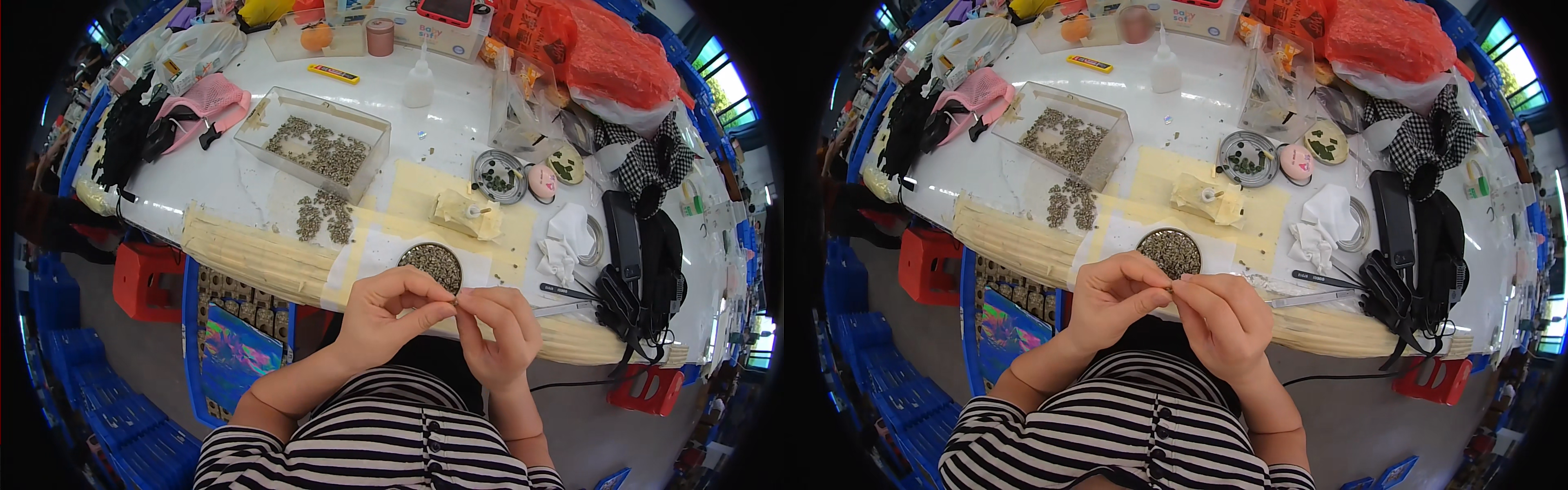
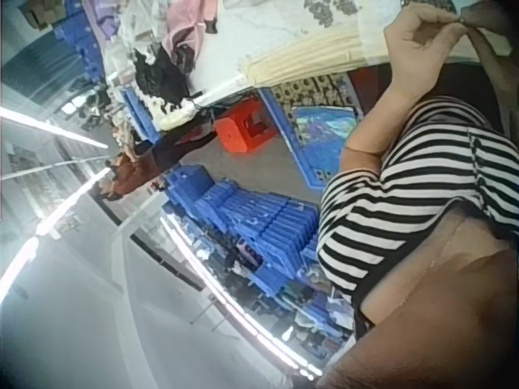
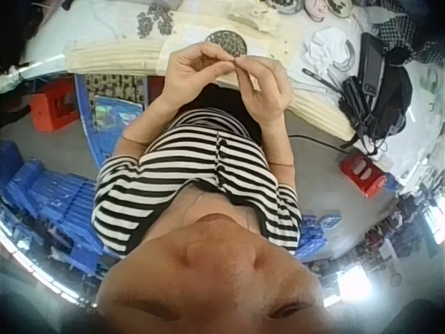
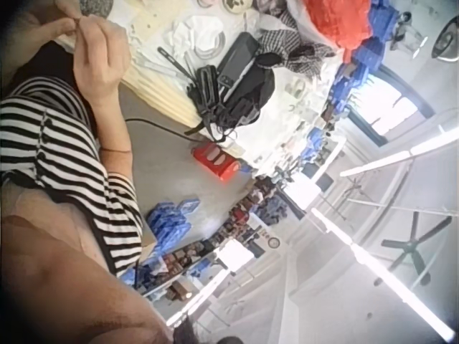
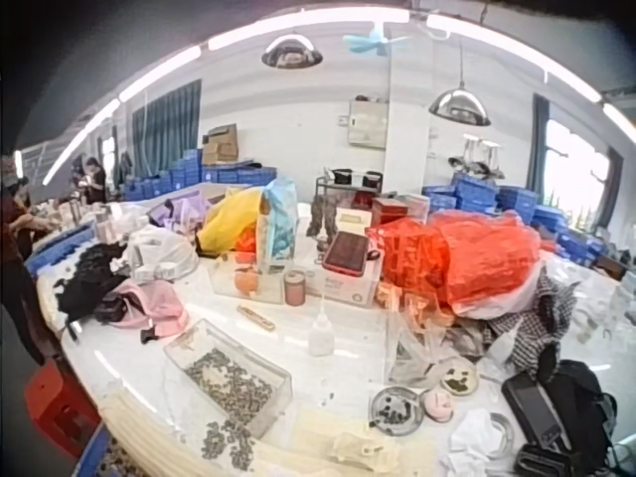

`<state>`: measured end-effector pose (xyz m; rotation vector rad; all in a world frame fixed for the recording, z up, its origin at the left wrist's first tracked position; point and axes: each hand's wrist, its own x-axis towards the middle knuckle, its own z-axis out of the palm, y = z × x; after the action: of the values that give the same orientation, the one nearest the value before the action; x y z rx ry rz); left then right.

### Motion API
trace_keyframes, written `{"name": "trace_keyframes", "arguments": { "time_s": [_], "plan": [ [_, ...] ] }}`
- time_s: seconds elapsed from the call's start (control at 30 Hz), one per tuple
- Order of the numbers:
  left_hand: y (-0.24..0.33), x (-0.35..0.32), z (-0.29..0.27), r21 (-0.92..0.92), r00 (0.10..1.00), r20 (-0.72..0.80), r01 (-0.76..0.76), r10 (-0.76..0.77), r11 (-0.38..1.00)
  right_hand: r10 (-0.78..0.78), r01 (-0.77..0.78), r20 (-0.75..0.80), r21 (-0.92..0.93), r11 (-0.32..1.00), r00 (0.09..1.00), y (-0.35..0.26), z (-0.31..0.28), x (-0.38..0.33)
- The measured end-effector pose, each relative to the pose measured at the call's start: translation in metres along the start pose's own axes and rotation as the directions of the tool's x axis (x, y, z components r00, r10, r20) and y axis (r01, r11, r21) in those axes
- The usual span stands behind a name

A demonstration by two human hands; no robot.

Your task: The person picks up small metallic beads with tweezers from a circular container and places them onto a yellow block on the workbench.

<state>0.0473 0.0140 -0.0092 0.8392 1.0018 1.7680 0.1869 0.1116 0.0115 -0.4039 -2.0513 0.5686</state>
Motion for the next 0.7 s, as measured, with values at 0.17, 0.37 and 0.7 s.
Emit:
{"name": "trace_keyframes", "arguments": {
  "time_s": [0.17, 0.37, 0.7],
  "plan": [
    [0.003, 0.001, -0.004, -0.036, 0.998, 0.057, 0.035, -0.033, 0.999, -0.014, 0.014, 0.02, 0.006, 1.0, 1.0, 0.0, -0.002, 0.001],
    [0.004, 0.0, -0.004, 0.012, 0.998, 0.056, 0.031, -0.032, 0.999, -0.012, 0.01, 0.057, 0.035, 0.999, 0.998, 0.002, -0.008, 0.001],
    [0.004, -0.001, -0.003, -0.039, 0.998, 0.042, 0.053, -0.051, 0.998, -0.017, 0.015, 0.048, 0.04, 0.999, 0.999, 0.002, -0.009, 0.002]
  ]
}}
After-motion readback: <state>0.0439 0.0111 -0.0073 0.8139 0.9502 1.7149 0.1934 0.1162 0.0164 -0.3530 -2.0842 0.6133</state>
